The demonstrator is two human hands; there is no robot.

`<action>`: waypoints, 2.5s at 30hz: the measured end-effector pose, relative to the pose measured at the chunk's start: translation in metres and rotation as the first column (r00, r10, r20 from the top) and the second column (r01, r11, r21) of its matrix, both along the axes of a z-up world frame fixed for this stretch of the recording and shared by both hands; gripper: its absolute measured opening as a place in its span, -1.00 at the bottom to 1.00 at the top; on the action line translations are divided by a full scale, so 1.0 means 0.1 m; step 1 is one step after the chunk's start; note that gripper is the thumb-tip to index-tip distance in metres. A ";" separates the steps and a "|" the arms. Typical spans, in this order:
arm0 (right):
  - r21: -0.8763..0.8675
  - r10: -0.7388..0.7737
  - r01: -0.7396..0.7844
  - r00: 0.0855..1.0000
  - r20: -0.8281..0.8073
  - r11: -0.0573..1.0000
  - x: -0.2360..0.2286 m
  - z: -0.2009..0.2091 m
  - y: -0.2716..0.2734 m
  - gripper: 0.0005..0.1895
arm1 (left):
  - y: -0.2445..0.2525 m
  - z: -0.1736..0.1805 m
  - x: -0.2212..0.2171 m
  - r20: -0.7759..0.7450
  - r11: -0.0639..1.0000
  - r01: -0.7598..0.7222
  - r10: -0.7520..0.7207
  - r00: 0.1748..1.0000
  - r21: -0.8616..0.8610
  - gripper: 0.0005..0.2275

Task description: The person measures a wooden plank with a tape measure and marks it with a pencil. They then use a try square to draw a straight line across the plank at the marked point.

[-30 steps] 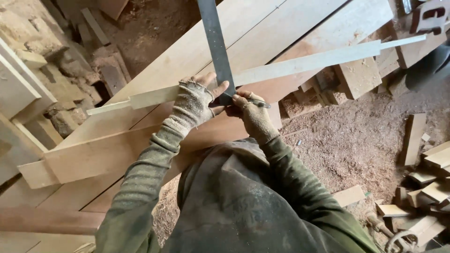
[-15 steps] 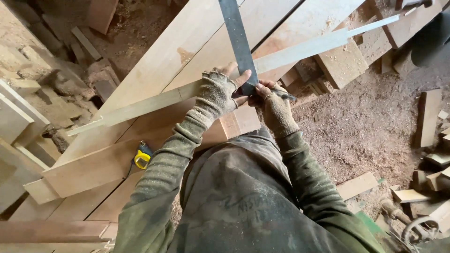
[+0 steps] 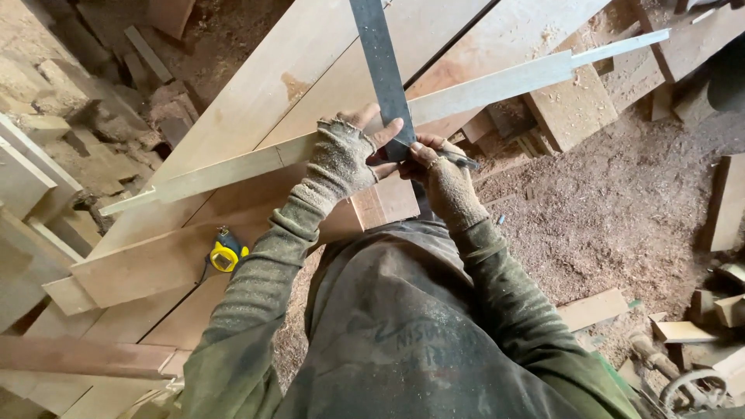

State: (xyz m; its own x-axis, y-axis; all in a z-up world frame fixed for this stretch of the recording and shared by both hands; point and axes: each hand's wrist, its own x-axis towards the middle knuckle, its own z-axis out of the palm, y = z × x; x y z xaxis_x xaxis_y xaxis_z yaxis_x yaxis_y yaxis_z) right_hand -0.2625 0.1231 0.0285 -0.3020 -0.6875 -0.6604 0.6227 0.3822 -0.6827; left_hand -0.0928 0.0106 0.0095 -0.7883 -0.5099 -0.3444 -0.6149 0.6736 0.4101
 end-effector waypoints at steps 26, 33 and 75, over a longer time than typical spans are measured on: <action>-0.035 0.188 -0.353 0.578 -0.794 0.935 -0.32 0.90 0.15 -0.67 | -0.03 0.13 0.00 -0.101 0.998 -0.006 -0.001 0.995 -0.068 -0.38; -0.024 0.181 -0.440 0.420 -0.889 0.898 -0.33 0.66 0.00 -0.75 | -0.05 0.22 -0.04 -0.044 1.000 -0.024 0.023 0.999 -0.019 -0.38; -0.087 0.149 -0.397 0.527 -0.837 0.914 -0.30 0.59 -0.22 -0.86 | 0.04 -0.04 -0.09 0.038 0.996 -0.086 0.086 0.996 -0.008 -0.37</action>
